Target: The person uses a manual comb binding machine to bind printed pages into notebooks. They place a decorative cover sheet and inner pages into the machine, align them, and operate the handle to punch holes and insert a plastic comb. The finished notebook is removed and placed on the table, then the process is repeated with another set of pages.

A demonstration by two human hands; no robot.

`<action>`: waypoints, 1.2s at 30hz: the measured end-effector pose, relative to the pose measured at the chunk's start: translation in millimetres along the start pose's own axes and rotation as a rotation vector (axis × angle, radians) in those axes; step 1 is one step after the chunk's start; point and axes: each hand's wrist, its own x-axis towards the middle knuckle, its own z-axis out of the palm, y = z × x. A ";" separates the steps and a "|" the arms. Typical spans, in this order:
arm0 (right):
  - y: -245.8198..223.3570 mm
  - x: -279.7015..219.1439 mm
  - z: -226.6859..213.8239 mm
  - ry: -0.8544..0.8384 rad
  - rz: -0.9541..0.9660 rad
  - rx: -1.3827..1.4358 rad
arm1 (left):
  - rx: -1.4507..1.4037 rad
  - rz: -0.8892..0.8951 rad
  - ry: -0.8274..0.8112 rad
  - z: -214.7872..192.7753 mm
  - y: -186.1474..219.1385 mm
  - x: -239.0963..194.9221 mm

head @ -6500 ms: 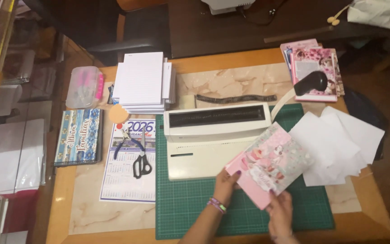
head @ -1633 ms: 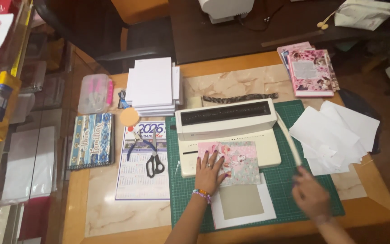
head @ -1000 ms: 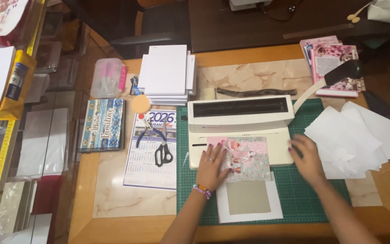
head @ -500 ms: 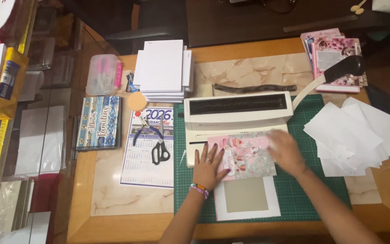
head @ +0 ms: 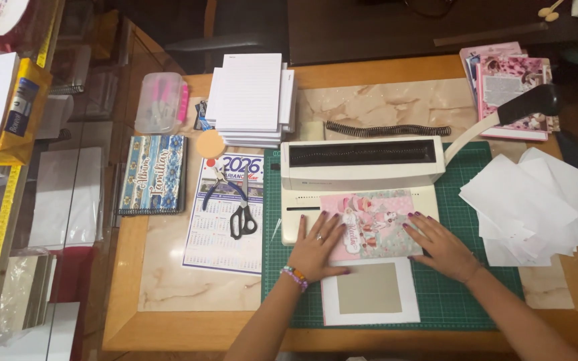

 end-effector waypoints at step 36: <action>1.8 36.5 19.0 0.107 -0.033 0.059 | 0.037 0.095 0.566 64.4 -89.4 -2.2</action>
